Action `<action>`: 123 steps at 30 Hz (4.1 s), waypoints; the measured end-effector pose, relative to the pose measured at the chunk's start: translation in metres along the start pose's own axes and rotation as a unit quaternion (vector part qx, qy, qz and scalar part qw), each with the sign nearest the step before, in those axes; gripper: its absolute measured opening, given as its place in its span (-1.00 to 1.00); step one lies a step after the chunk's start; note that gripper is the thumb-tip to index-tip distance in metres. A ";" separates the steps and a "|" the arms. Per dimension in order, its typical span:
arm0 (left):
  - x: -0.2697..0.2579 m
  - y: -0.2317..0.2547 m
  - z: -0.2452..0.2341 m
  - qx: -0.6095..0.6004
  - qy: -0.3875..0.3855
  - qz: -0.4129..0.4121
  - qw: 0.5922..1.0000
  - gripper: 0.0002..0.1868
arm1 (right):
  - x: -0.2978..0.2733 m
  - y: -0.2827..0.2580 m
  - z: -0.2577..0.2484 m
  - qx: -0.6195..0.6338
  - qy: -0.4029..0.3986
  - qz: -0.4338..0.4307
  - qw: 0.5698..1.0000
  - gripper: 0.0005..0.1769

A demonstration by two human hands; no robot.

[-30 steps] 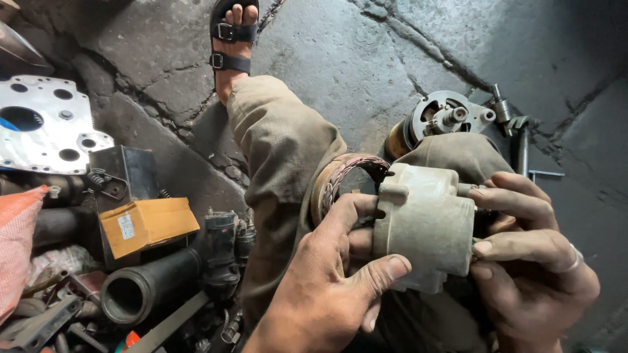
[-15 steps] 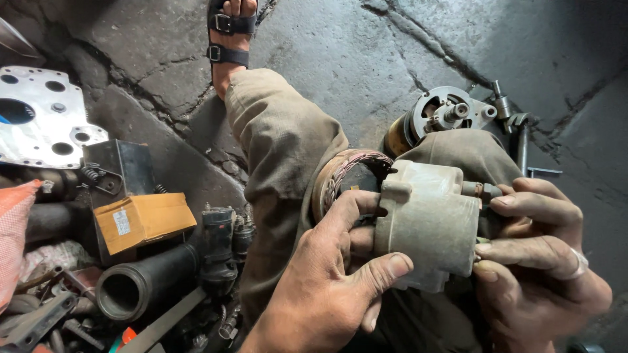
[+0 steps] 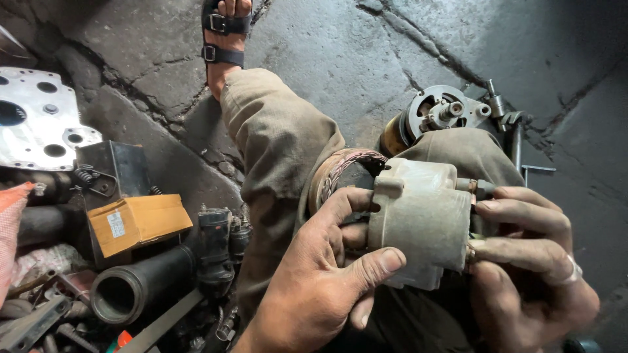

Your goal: Inspecting and disassembling an automotive alternator in a workshop setting.

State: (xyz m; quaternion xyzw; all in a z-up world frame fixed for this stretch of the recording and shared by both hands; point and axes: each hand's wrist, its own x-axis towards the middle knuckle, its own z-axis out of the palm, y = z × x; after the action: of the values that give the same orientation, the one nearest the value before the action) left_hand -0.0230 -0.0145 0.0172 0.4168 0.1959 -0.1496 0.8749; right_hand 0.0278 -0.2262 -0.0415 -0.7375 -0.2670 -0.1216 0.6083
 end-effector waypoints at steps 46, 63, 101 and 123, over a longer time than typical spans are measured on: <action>0.064 -0.103 -0.094 -0.222 0.000 0.242 0.945 -0.23 | 0.036 -0.029 0.096 -0.219 -0.155 -0.074 0.961 -0.60; 0.047 -0.068 -0.065 -0.139 0.068 0.213 0.965 -0.41 | 0.031 -0.014 0.086 -0.315 -0.183 -0.054 0.930 -0.58; 0.059 -0.104 -0.052 -0.386 0.104 -0.014 0.917 -0.73 | 0.031 -0.027 0.043 -0.278 -0.238 0.055 0.929 -0.70; 0.061 -0.114 -0.053 -0.386 0.037 0.062 0.920 -0.80 | 0.037 -0.031 0.045 -0.395 -0.311 -0.035 0.864 -0.68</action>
State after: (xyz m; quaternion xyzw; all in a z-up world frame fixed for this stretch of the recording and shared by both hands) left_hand -0.0290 -0.0479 -0.1184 0.0636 0.2448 0.0075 0.9674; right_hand 0.0352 -0.1704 -0.0072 -0.9056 -0.3979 -0.0023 0.1469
